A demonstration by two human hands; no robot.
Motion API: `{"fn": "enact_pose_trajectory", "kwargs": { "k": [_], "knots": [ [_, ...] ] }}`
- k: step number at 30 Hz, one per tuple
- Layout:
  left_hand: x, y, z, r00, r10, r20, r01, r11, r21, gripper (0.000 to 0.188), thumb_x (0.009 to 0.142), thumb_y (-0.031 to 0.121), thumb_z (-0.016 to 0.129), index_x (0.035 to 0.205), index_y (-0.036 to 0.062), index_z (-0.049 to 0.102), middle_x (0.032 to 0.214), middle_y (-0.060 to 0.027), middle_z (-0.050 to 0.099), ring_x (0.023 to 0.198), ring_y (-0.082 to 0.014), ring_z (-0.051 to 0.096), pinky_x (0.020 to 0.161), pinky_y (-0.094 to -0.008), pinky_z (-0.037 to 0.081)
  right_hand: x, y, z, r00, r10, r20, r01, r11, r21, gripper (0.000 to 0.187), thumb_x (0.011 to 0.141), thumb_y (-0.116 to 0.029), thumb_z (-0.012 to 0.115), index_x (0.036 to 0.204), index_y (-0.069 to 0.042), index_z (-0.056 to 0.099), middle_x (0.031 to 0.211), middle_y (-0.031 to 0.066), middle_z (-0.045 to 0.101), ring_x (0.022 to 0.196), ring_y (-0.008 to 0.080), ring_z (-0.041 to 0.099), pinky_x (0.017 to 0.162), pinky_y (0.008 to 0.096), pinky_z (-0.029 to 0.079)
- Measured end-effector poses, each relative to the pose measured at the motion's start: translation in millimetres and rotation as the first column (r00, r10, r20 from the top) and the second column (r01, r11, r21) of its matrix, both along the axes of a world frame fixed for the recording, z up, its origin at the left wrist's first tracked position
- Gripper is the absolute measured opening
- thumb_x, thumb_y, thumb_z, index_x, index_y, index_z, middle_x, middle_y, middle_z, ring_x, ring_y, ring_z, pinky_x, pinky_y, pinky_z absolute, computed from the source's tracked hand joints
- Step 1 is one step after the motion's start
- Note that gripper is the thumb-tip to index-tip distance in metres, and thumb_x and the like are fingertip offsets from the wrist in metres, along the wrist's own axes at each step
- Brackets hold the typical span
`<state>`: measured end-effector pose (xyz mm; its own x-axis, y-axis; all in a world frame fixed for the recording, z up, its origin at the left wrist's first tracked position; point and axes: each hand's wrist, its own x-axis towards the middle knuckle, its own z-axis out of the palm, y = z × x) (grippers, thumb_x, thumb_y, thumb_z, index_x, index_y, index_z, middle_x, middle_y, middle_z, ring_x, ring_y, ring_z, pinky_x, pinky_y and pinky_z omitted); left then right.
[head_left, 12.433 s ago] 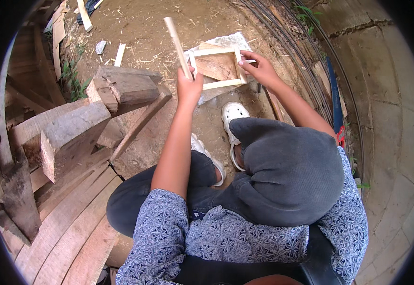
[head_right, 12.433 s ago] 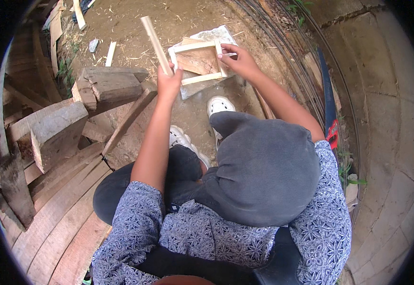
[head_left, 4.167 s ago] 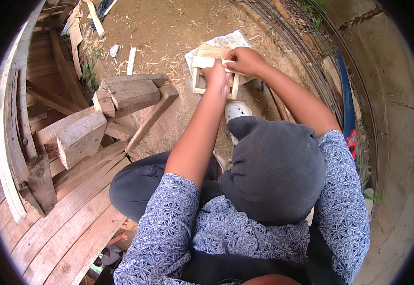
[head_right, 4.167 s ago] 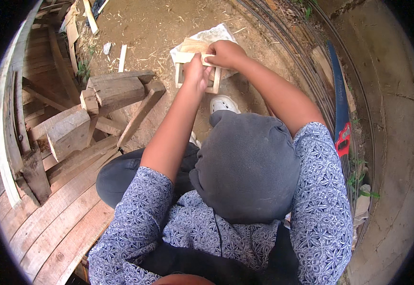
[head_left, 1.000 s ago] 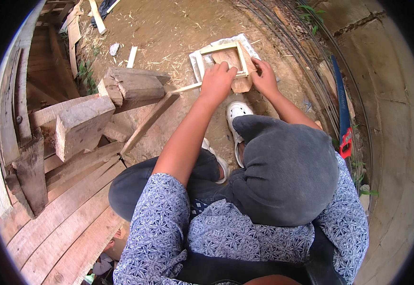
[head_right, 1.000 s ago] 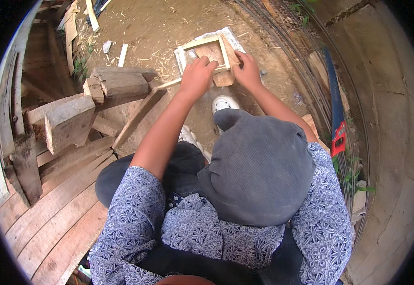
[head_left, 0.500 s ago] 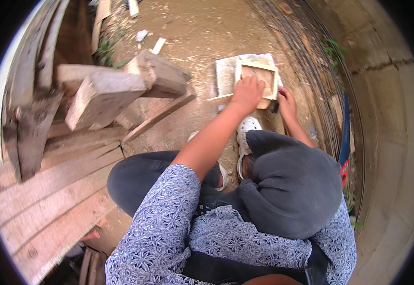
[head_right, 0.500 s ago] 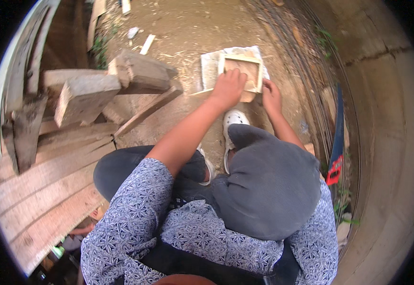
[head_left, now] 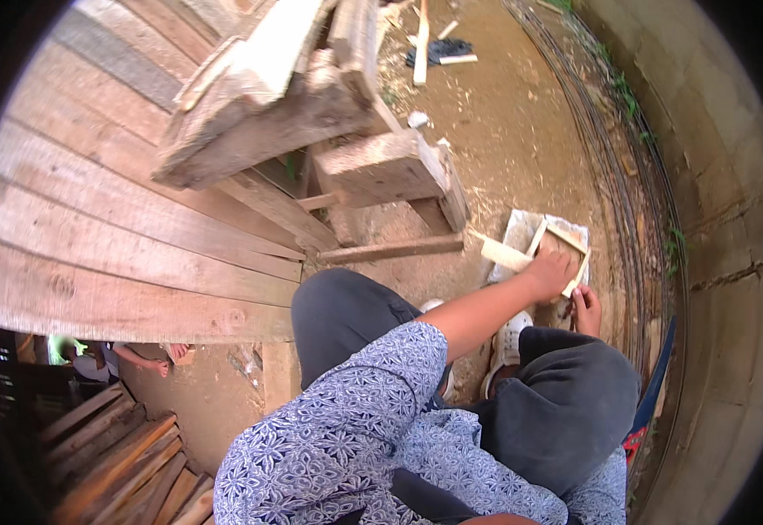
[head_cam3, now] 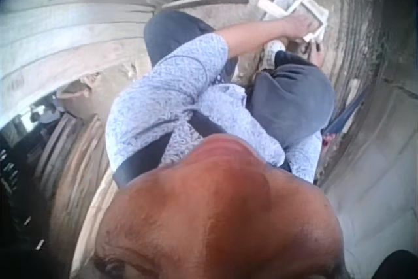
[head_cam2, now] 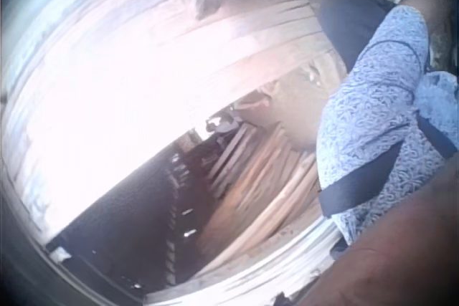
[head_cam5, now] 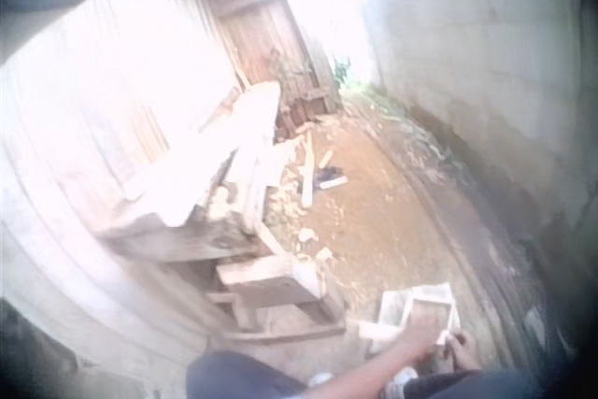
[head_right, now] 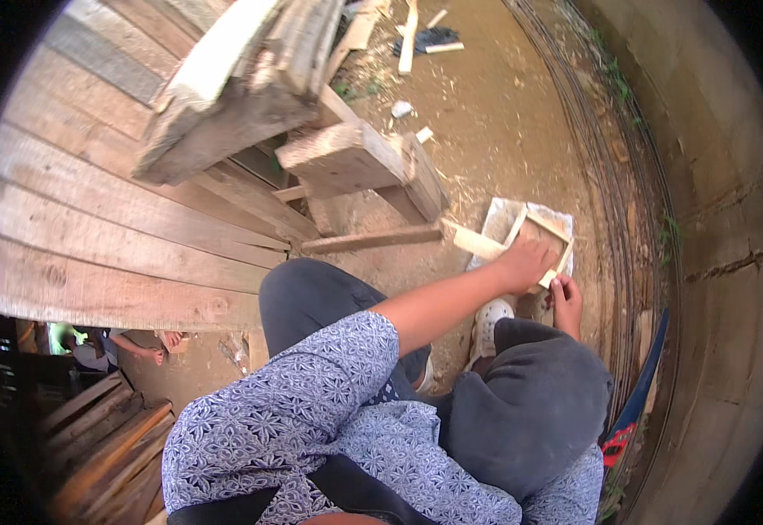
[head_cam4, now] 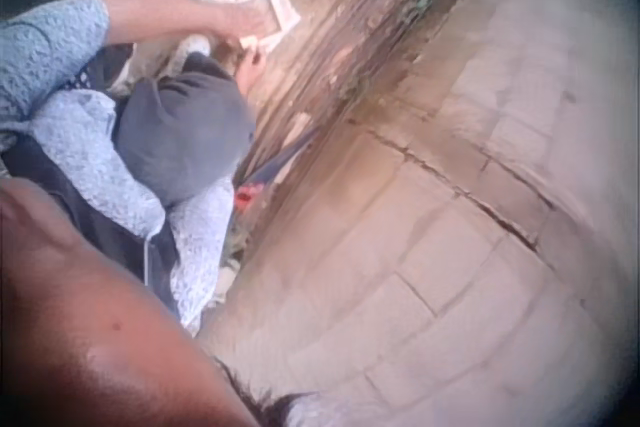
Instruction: The person assembles a small rectangular wooden frame by hammering nails into the corners of four wooden pieces. They then use a hand saw to cut a small wooden block and fit it into the frame.
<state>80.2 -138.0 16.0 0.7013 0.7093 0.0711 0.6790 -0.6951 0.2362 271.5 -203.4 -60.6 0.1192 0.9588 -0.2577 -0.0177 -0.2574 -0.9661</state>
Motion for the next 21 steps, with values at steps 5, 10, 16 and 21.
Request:
{"fn": "enact_pose_trajectory", "kwargs": {
  "k": [5,10,16,21],
  "knots": [
    [-29,-18,89,0.999,-0.023,-0.029,0.015,0.968,-0.249,0.055,0.072,0.018,0.073,0.119,0.0026,0.049,0.114,-0.0190,0.056,0.103,-0.0367,0.061,0.081,-0.0465,0.053,-3,21,-13,0.631,-0.220,0.744,0.040,0.967,0.251,0.051,0.088,-0.034,0.075,0.132,-0.014,0.061,0.123,0.0163,0.056,0.110,0.0283,0.056,0.099,0.0406,0.042],
    [-102,-73,195,0.995,0.037,0.094,-0.014,0.971,-0.237,0.040,0.082,0.024,0.065,0.115,0.0063,0.052,0.104,-0.0150,0.058,0.099,-0.0338,0.063,0.080,-0.0460,0.054,-23,14,-10,0.424,-0.053,0.904,-0.281,0.941,0.187,0.053,0.081,-0.031,0.080,0.130,-0.018,0.063,0.135,0.0199,0.047,0.123,0.0344,0.049,0.103,0.0436,0.039],
    [-204,-118,384,0.922,0.260,0.288,-0.361,0.846,0.391,0.048,0.071,0.013,0.081,0.115,0.0106,0.060,0.099,-0.0111,0.058,0.091,-0.0283,0.064,0.077,-0.0403,0.055,-38,-4,-1,0.424,-0.023,0.905,-0.230,0.964,0.133,0.050,0.083,-0.029,0.079,0.128,-0.015,0.064,0.131,0.0186,0.050,0.119,0.0314,0.052,0.101,0.0414,0.041],
    [-261,-93,476,0.851,0.512,0.114,-0.447,0.595,0.668,0.038,0.079,0.009,0.075,0.116,0.0124,0.066,0.110,-0.0107,0.061,0.089,-0.0305,0.066,0.077,-0.0402,0.055,-47,-10,5,0.539,-0.034,0.841,-0.197,0.966,0.165,0.047,0.084,-0.027,0.078,0.127,-0.012,0.064,0.128,0.0175,0.052,0.117,0.0290,0.054,0.098,0.0396,0.043]
  ]
}}
